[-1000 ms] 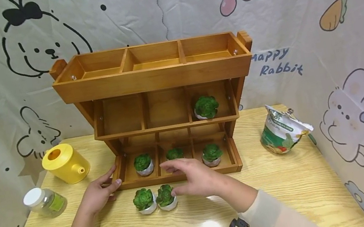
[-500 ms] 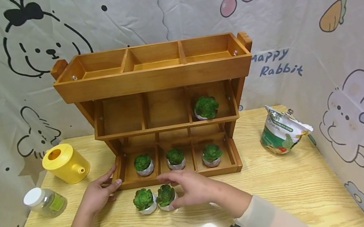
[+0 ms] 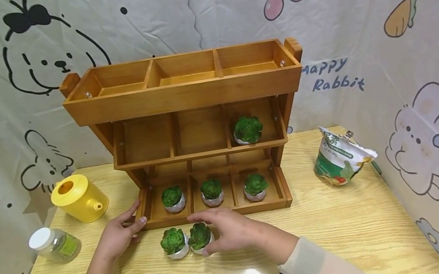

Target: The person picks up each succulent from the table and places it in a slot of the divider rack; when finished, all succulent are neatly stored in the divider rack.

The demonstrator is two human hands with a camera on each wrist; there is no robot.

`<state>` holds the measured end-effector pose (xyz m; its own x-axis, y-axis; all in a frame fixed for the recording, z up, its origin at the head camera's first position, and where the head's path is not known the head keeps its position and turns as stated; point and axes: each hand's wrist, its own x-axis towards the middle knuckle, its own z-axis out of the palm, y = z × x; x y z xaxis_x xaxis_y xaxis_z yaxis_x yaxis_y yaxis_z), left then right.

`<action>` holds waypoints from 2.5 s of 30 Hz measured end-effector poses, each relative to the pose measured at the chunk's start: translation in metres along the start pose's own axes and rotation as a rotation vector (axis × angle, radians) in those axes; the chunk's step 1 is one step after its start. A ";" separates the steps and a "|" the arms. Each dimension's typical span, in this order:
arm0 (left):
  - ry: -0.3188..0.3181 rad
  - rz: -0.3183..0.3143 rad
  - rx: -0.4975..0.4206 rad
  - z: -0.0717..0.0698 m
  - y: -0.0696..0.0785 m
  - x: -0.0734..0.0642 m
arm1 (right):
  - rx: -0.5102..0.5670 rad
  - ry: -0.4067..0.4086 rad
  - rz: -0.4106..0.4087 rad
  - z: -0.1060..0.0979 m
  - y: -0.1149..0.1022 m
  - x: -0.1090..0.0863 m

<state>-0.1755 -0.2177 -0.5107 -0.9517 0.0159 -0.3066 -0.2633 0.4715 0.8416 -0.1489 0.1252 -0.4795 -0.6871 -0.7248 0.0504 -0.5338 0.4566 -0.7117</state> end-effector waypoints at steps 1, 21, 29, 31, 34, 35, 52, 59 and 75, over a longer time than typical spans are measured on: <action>0.000 -0.001 -0.003 0.000 0.000 0.000 | -0.002 0.000 0.003 0.000 0.001 0.000; -0.003 -0.011 -0.001 0.000 -0.001 -0.001 | -0.093 -0.045 0.071 0.012 0.011 0.007; -0.001 0.003 -0.003 -0.001 -0.001 0.000 | -0.101 -0.057 0.086 0.015 0.013 0.009; -0.001 0.006 -0.001 -0.001 -0.002 0.000 | -0.102 -0.056 0.082 0.015 0.014 0.010; -0.001 0.005 -0.001 -0.001 -0.001 0.000 | -0.102 -0.053 0.075 0.015 0.015 0.010; -0.001 0.004 -0.001 -0.001 -0.001 0.000 | -0.102 -0.052 0.074 0.015 0.015 0.010; 0.005 0.033 0.014 0.000 -0.001 0.000 | -0.076 -0.020 0.074 0.005 0.009 0.006; 0.002 0.028 0.019 -0.001 -0.002 0.002 | 0.009 -0.021 0.079 -0.001 0.007 0.003; -0.006 0.029 0.004 -0.001 -0.002 0.000 | -0.018 0.078 0.036 -0.028 -0.006 -0.004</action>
<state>-0.1747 -0.2197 -0.5119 -0.9580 0.0353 -0.2847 -0.2347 0.4740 0.8487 -0.1564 0.1398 -0.4559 -0.7419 -0.6658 0.0799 -0.5167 0.4916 -0.7010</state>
